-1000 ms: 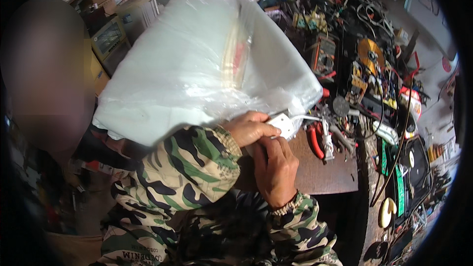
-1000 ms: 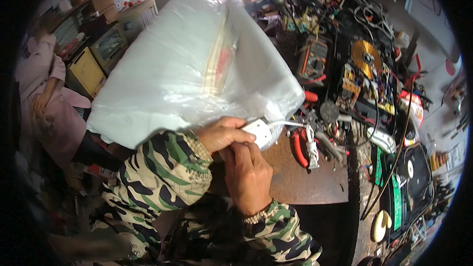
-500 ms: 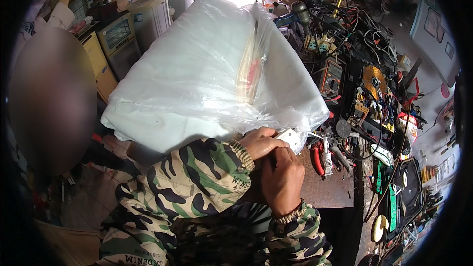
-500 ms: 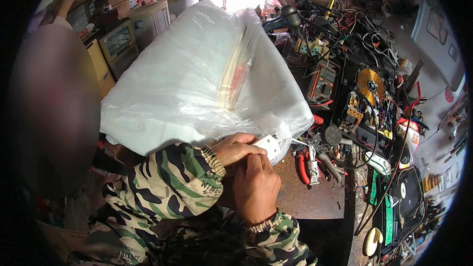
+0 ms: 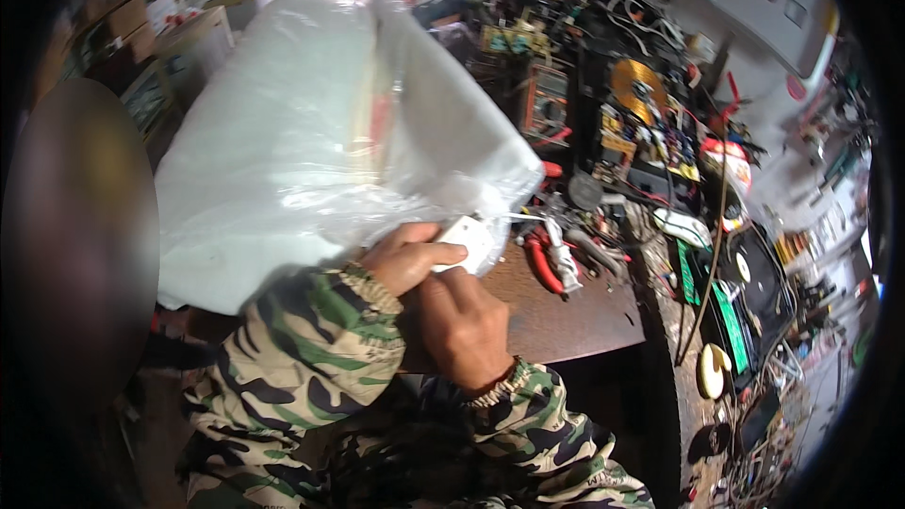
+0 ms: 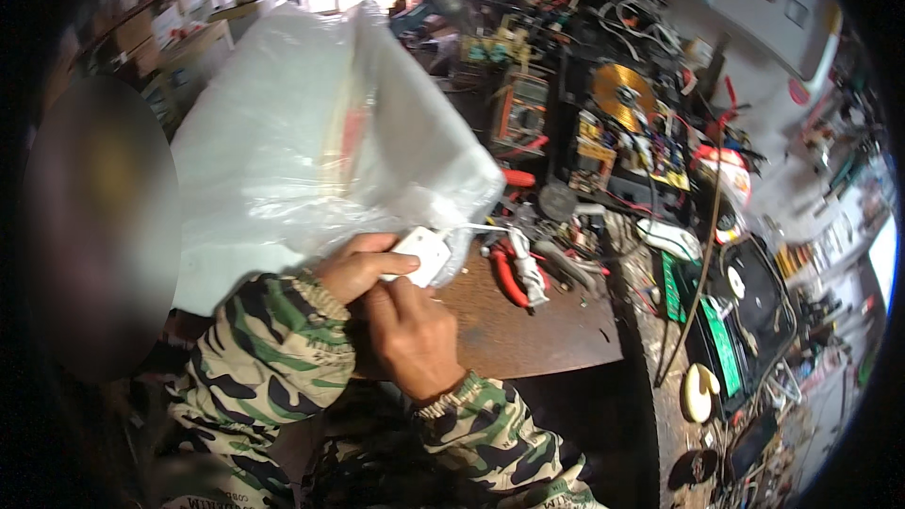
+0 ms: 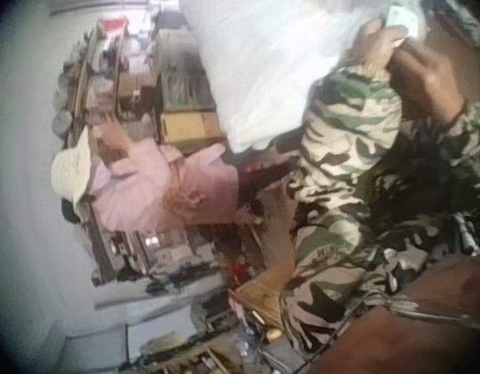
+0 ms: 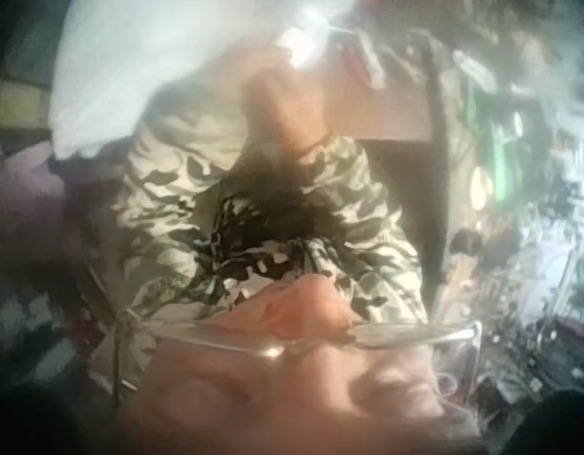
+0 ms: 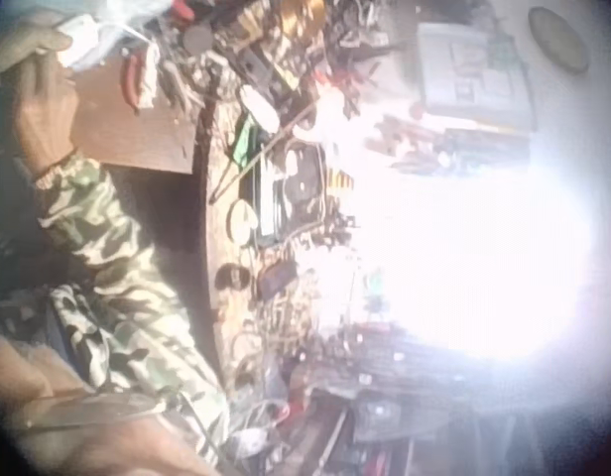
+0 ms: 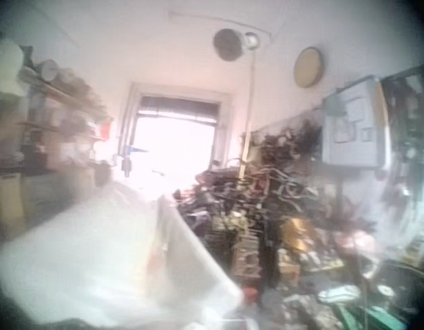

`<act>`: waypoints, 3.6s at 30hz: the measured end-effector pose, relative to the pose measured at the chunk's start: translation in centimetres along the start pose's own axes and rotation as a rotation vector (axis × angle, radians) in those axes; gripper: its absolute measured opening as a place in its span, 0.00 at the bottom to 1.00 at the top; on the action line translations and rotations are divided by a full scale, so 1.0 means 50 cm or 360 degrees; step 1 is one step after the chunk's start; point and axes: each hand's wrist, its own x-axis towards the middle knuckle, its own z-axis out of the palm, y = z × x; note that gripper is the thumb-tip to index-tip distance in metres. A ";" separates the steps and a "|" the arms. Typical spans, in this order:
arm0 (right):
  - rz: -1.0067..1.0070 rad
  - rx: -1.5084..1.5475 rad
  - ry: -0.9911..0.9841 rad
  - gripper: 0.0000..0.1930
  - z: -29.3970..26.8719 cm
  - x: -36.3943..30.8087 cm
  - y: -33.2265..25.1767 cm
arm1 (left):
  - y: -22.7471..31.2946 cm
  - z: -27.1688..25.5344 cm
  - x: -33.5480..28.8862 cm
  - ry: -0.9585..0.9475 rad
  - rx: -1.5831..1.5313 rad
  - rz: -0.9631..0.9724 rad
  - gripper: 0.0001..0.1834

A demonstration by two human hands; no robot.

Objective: The person assembles a small electronic device by connecting wires to a circuit board, inserting it into a white plastic housing, and securing the casing with a screwdriver.

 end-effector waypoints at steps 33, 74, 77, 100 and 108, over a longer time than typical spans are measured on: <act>0.0189 -0.0855 -0.0561 0.08 -0.092 0.190 0.466 | 0.032 0.019 -0.004 -0.0188 -0.0167 -0.0313 0.30; 0.0170 0.1379 0.0074 0.18 -0.205 0.161 0.216 | 0.053 0.017 -0.030 -0.0140 -0.0057 -0.0229 0.30; 0.0149 0.1140 0.0152 0.19 -0.210 0.154 0.213 | 0.049 0.021 -0.016 -0.0161 -0.0042 -0.0261 0.29; -0.0327 0.0829 0.0027 0.39 -0.201 0.188 0.154 | 0.042 0.025 -0.023 -0.0090 0.0058 -0.0116 0.20; -0.0490 0.0152 0.0289 0.35 -0.194 0.189 0.148 | 0.020 0.014 -0.016 -0.0154 0.0027 -0.0112 0.23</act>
